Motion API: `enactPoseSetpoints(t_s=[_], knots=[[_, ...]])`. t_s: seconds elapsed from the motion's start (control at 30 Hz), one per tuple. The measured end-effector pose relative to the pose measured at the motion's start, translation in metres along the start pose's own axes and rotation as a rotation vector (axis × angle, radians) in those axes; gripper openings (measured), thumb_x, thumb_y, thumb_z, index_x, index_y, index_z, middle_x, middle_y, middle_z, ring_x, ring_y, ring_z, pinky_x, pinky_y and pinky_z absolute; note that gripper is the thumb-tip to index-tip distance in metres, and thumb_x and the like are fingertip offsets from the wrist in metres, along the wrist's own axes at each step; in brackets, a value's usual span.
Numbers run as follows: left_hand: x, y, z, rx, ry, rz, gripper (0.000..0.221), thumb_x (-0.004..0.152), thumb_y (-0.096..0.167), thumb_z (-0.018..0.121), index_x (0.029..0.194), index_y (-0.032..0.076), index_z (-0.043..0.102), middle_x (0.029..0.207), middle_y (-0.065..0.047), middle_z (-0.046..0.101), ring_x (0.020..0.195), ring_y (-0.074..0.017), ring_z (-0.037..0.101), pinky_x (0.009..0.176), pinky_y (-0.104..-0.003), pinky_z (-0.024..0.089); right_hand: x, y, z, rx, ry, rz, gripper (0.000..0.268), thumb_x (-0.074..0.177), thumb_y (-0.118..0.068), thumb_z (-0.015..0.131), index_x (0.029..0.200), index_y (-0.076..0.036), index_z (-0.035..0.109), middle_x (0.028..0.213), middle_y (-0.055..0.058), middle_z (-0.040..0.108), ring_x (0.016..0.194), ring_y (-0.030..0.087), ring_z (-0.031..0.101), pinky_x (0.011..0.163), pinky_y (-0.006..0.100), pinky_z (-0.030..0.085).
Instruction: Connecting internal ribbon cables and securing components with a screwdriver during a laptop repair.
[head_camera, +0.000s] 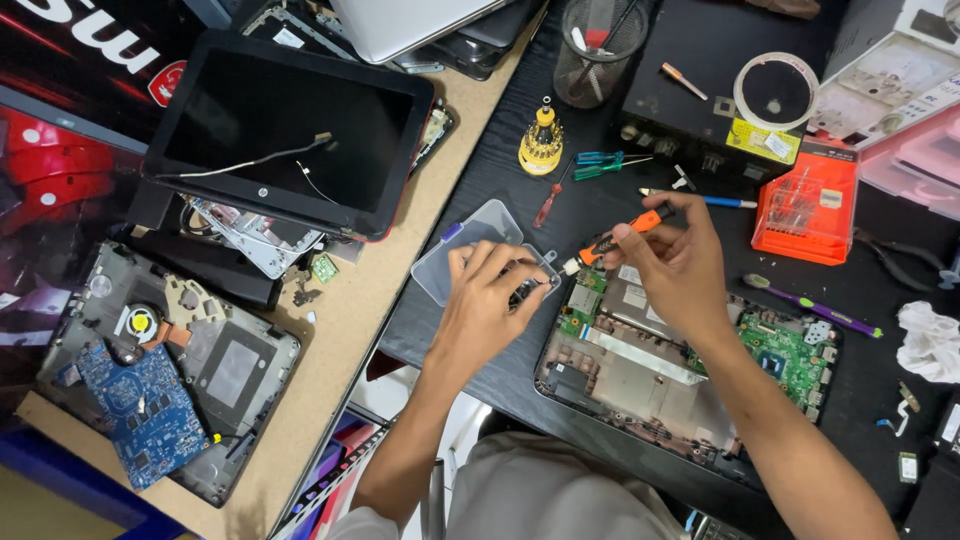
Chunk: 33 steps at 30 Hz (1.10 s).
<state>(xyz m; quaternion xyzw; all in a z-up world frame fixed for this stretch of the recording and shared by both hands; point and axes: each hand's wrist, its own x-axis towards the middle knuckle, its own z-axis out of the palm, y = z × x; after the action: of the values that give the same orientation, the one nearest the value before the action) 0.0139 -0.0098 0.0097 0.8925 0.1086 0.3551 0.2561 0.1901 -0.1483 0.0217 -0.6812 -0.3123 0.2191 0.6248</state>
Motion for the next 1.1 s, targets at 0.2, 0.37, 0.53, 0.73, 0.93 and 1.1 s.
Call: enactPoseSetpoints(t_s=[0.2,0.37,0.53,0.73,0.93,1.1], knots=[[0.0,0.0,-0.001,-0.006,-0.008,0.008,0.011,0.082,0.011,0.082,0.085,0.014,0.072,0.094,0.0,0.065,0.089,-0.0189,0.057,0.089,-0.039,0.035,-0.002,0.002,-0.001,-0.023,-0.001,0.006,0.044,0.101,-0.011,0.07,0.13,0.006,0.042,0.088,0.027,0.07,0.072,0.026,0.074,0.074,0.037,0.066],[-0.001,-0.003,0.004,0.032,-0.02,0.027,0.007,0.082,0.014,0.079,0.082,0.014,0.072,0.094,-0.002,0.066,0.087,-0.0197,0.055,0.087,-0.039,0.035,-0.005,-0.001,0.002,-0.079,-0.003,0.007,0.043,0.101,-0.011,0.07,0.13,0.005,0.042,0.089,0.027,0.07,0.073,0.026,0.073,0.073,0.036,0.064],[0.002,-0.002,0.002,0.066,-0.039,0.047,0.006,0.08,0.015,0.077,0.08,0.015,0.072,0.093,-0.003,0.066,0.087,-0.0203,0.055,0.086,-0.04,0.034,-0.007,0.004,0.004,-0.104,0.008,-0.018,0.042,0.1,-0.012,0.073,0.125,0.003,0.043,0.087,0.026,0.071,0.072,0.025,0.073,0.072,0.035,0.063],[0.009,0.003,0.002,0.059,-0.028,0.085,0.006,0.079,0.015,0.075,0.077,0.015,0.069,0.091,-0.003,0.064,0.086,-0.0209,0.053,0.084,-0.04,0.032,-0.01,-0.004,0.007,-0.155,0.018,-0.012,0.041,0.101,-0.018,0.073,0.12,0.002,0.042,0.083,0.024,0.071,0.071,0.025,0.075,0.07,0.032,0.062],[0.008,-0.002,0.009,0.035,-0.032,0.043,0.01,0.073,0.013,0.074,0.076,0.014,0.065,0.09,-0.004,0.065,0.086,-0.0232,0.055,0.082,-0.04,0.033,-0.011,-0.003,0.007,-0.131,0.022,-0.009,0.041,0.1,-0.019,0.073,0.118,0.003,0.042,0.081,0.023,0.07,0.07,0.025,0.075,0.069,0.032,0.063],[0.01,-0.004,0.005,-0.012,-0.057,0.027,0.009,0.073,0.011,0.075,0.077,0.014,0.068,0.089,-0.003,0.068,0.086,-0.0238,0.057,0.082,-0.039,0.035,-0.01,-0.003,0.006,-0.099,0.028,-0.01,0.041,0.101,-0.017,0.072,0.118,0.003,0.041,0.079,0.023,0.068,0.07,0.027,0.075,0.069,0.034,0.064]])
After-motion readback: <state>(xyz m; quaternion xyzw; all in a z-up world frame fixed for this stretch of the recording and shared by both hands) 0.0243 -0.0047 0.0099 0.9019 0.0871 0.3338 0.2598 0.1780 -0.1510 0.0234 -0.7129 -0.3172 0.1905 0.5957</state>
